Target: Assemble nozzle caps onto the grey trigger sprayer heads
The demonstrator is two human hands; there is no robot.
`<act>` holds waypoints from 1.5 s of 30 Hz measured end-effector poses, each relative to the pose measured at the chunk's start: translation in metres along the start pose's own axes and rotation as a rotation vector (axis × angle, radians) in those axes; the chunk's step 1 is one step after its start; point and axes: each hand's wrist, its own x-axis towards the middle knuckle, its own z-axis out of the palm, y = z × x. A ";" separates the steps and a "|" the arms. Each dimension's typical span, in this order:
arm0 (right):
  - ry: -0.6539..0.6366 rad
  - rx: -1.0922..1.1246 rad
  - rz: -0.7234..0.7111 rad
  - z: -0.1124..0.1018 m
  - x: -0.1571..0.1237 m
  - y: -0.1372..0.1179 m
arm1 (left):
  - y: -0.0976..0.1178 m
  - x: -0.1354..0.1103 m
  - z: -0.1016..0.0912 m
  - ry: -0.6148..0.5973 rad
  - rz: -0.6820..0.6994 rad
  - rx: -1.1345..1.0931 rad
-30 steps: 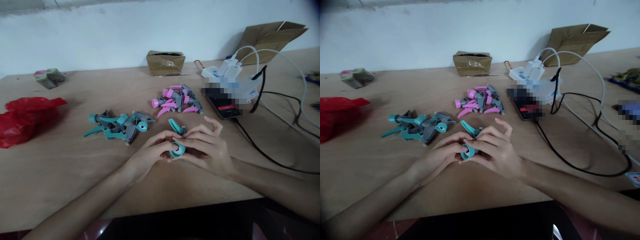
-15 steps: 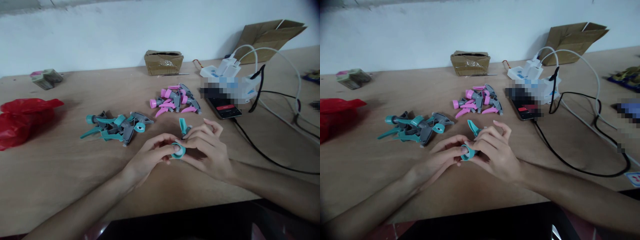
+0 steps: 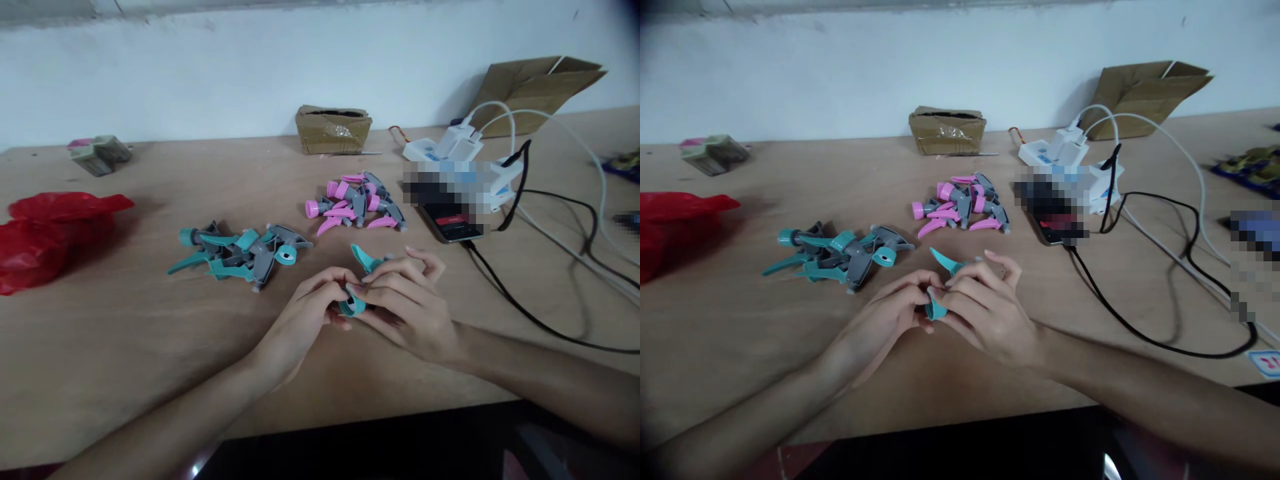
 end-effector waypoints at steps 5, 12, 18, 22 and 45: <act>0.005 0.052 0.050 -0.002 0.007 0.003 | -0.002 -0.001 -0.002 0.024 0.002 -0.049; 0.033 0.091 0.175 -0.011 0.010 0.019 | -0.006 -0.016 0.002 0.210 0.509 0.519; 0.012 0.103 0.156 -0.011 0.010 0.016 | -0.006 -0.021 0.004 0.211 0.608 0.801; 0.004 0.104 0.149 -0.010 0.010 0.017 | -0.009 -0.016 0.002 0.246 0.621 0.899; -0.073 0.181 0.151 -0.004 0.009 0.016 | -0.015 -0.008 0.000 0.276 0.518 0.722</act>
